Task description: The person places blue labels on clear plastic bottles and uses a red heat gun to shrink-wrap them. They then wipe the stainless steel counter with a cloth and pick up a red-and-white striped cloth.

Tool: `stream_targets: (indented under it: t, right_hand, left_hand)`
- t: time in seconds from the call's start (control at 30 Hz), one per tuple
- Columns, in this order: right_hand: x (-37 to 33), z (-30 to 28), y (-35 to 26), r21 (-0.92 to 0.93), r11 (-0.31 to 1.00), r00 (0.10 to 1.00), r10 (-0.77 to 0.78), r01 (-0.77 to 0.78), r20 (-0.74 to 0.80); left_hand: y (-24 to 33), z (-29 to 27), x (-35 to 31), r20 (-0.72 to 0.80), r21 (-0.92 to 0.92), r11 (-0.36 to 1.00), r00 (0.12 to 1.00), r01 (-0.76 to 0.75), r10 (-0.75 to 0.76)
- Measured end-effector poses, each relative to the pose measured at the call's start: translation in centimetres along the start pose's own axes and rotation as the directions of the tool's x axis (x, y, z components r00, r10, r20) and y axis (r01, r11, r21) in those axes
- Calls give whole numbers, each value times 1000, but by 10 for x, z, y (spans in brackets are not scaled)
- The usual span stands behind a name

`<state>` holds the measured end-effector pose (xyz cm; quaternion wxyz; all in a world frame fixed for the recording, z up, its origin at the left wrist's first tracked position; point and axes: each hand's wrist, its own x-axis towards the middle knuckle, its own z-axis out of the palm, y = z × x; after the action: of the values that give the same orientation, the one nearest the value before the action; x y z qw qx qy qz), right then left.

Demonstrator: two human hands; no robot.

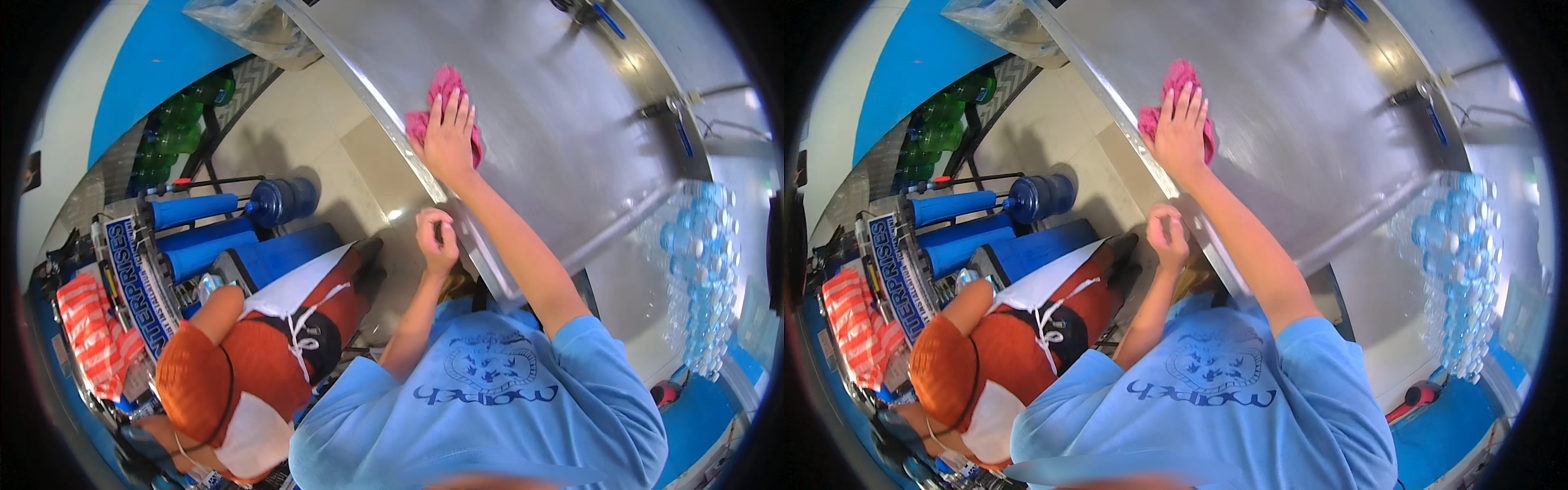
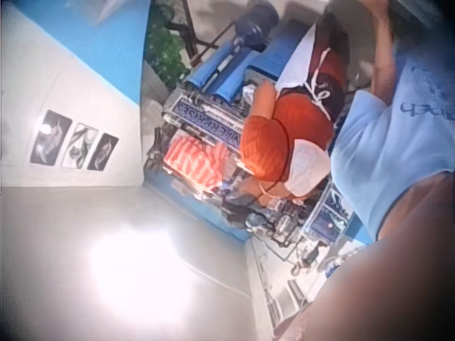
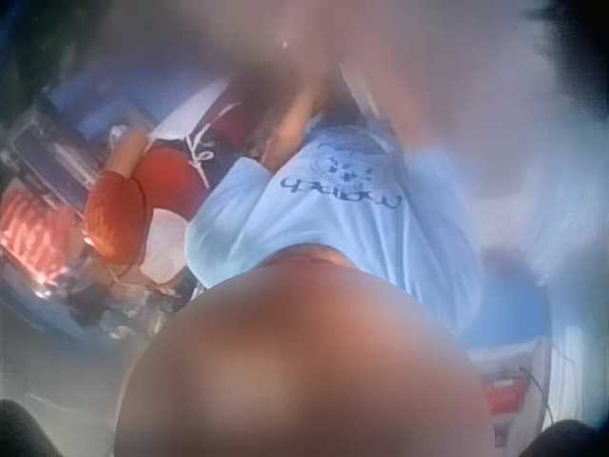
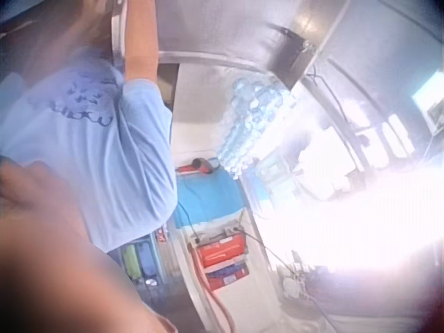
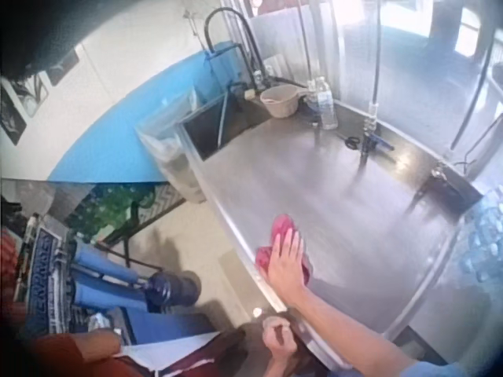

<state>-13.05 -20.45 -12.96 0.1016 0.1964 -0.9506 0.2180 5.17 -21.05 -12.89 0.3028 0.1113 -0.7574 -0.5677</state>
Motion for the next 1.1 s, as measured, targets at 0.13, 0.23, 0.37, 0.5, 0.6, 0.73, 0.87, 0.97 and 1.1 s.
stream_targets:
  t: [0.13, 0.23, 0.37, 0.5, 0.6, 0.73, 0.87, 0.97, 1.1]
  right_hand:
    - [123, 62, -32, -28, 999, 999, 38, -38, -14]
    - [212, 112, -57, -48, 998, 999, 50, -51, -18]
    - [316, 175, -89, -19, 997, 995, 67, -69, -79]
    - [421, 214, -98, 6, 996, 988, 90, -90, -123]
    - [471, 225, -93, 96, 991, 981, 107, -92, -164]
    - [446, 203, -67, 511, 859, 954, 115, 45, -277]
    - [345, 110, -16, 798, 599, 970, 153, 60, -188]
    - [227, 18, 35, 830, 539, 953, 302, -144, -31]
    - [77, -83, 84, 839, 433, 762, 647, -330, -35]
  left_hand:
    - [-17, 12, 42, 230, 29, 953, 929, -303, 289]
    - [-20, 13, 56, 285, 2, 988, 947, -155, 148]
    - [-24, 12, 57, 356, 69, 985, 927, -156, 121]
    - [-28, 7, 56, 388, 90, 984, 915, -155, 108]
    - [-28, 9, 57, 355, 154, 966, 924, -210, 144]
    - [-26, 10, 55, 341, 169, 977, 938, -133, 69]
    - [-30, 8, 50, 409, 113, 981, 907, -157, 98]
    - [-32, 11, 48, 426, 55, 991, 900, -123, 88]
    - [-30, 18, 52, 382, 122, 964, 908, -236, 174]
